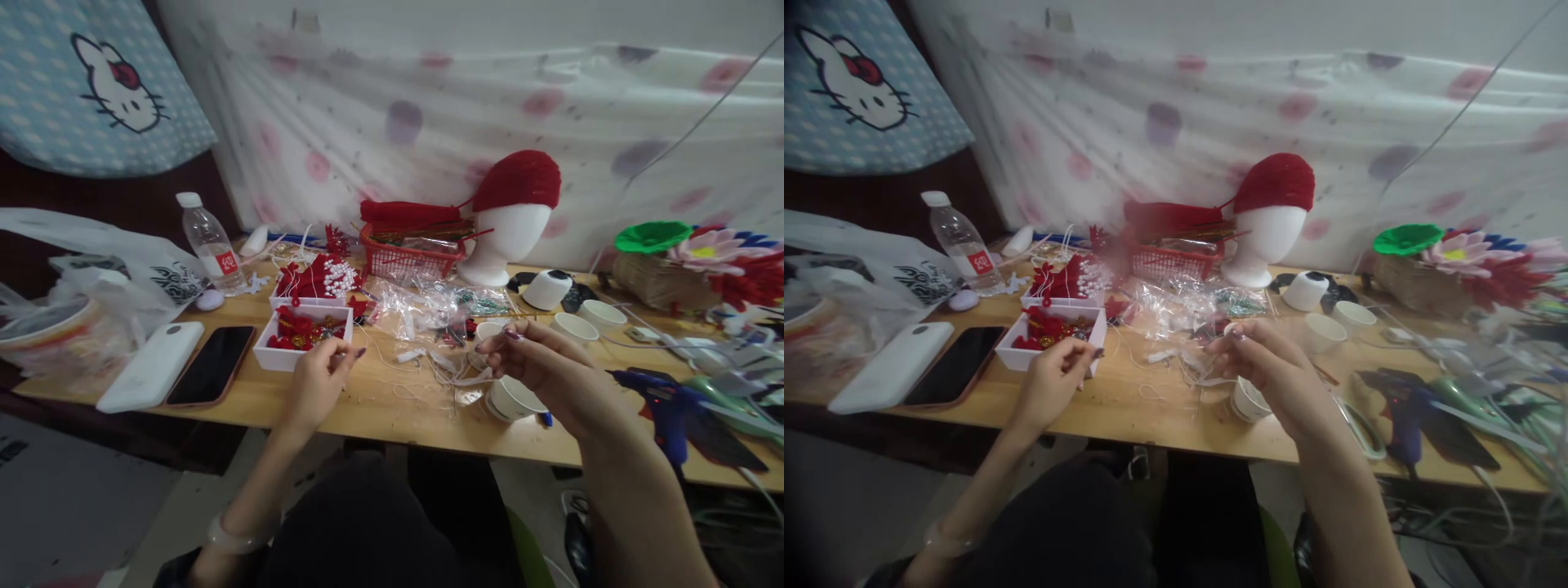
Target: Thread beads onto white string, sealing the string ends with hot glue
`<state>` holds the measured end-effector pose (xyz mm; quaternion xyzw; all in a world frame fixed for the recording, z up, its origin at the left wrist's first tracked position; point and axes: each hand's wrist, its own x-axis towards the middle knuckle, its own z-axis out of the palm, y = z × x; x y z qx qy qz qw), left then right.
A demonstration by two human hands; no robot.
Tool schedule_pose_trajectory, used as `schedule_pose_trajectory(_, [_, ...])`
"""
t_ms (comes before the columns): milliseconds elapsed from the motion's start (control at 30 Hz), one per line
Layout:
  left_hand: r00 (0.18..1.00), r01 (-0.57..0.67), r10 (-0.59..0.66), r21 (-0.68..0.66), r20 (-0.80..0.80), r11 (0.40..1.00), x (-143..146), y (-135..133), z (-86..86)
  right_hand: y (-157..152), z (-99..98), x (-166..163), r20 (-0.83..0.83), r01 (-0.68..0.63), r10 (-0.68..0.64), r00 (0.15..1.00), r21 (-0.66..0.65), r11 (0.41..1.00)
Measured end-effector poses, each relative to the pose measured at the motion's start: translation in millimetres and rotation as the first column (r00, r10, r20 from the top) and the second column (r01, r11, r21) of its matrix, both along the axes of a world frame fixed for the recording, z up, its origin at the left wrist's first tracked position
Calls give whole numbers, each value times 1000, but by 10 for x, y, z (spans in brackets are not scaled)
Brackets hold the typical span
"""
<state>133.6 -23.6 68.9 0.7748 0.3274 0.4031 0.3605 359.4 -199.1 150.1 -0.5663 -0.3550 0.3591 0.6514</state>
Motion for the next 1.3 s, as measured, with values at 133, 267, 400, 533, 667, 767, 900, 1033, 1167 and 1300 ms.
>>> schedule_pose_trajectory(133, [987,113,-109,30,-122,993,155,-107,-128,-10,-21,-40,20,11,-11,1000,-12,1000])
schedule_pose_trajectory(267, [968,154,-138,63,-211,986,288,-146,-233,-48,-27,-43,69,23,-21,997,-36,999])
schedule_pose_trajectory(400, [949,166,-141,69,-283,984,322,-131,-274,-99,-59,-20,164,43,-35,986,-45,998])
schedule_pose_trajectory(533, [935,168,-142,52,-324,984,316,-136,-270,-120,-64,-25,307,76,-51,950,-71,995])
schedule_pose_trajectory(667, [938,148,-139,7,-319,989,316,-167,-244,-123,-61,-28,352,85,-55,934,-72,994])
schedule_pose_trajectory(767, [956,140,-150,-57,-253,989,318,-187,-208,-142,-83,-4,341,85,-61,938,-56,995])
schedule_pose_trajectory(900, [983,151,-168,-198,-72,969,319,-195,-144,-194,-126,51,253,97,-88,964,-22,995])
schedule_pose_trajectory(1033, [968,229,-163,-410,190,883,331,-159,-32,-251,-138,97,208,124,-123,971,5,992])
schedule_pose_trajectory(1167, [871,341,-33,-554,491,759,317,-55,231,-303,-145,136,195,123,-120,973,-2,992])
schedule_pose_trajectory(1300, [719,471,95,-583,688,662,246,47,552,-348,-183,163,88,125,-125,988,-2,992])
